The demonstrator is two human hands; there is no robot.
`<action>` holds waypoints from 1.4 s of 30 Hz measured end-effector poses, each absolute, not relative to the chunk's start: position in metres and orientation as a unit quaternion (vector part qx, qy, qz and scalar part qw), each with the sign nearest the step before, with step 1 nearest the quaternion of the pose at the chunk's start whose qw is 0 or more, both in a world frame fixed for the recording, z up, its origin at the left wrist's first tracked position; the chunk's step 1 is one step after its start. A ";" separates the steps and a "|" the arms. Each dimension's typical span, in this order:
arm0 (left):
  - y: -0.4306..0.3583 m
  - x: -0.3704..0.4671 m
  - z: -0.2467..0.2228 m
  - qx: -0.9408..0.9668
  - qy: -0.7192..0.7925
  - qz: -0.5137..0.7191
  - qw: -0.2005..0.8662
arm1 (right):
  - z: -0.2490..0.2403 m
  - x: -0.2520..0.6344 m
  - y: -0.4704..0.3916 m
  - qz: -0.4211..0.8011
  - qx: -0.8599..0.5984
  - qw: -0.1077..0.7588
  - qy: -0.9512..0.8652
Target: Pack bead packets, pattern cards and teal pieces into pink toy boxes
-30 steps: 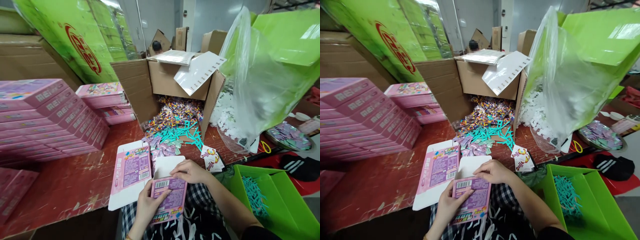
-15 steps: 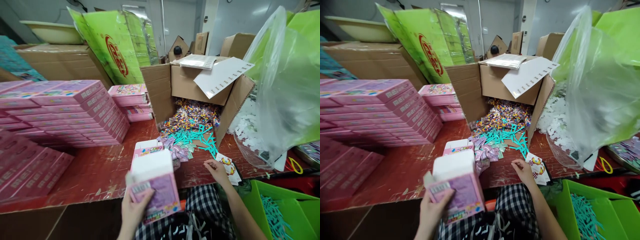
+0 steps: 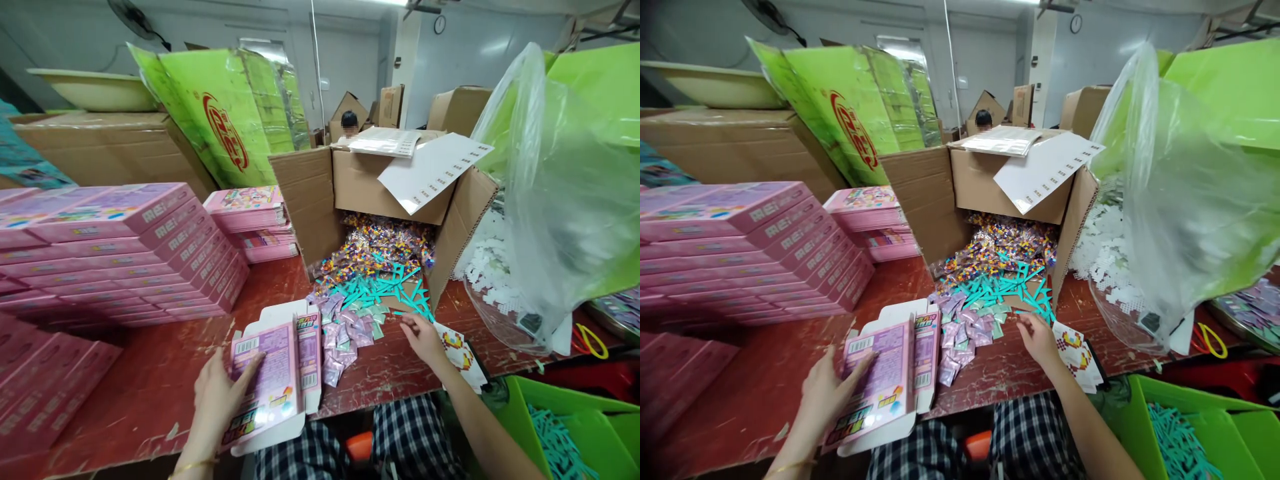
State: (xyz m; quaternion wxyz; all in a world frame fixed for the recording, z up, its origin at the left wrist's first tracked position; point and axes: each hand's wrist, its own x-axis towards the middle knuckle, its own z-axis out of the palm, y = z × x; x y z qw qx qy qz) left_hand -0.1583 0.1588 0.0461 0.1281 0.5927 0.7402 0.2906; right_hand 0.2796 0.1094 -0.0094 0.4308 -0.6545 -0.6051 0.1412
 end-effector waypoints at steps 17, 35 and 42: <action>0.079 0.002 0.050 0.516 0.511 0.387 0.568 | 0.041 0.188 0.098 0.419 -0.533 0.527 -0.512; 0.049 0.017 0.033 0.170 0.459 0.195 0.850 | -0.015 0.430 0.112 0.268 -0.800 0.235 -0.483; 0.052 0.017 0.023 0.104 0.420 0.179 0.883 | -0.018 0.441 0.105 0.322 -0.789 0.341 -0.397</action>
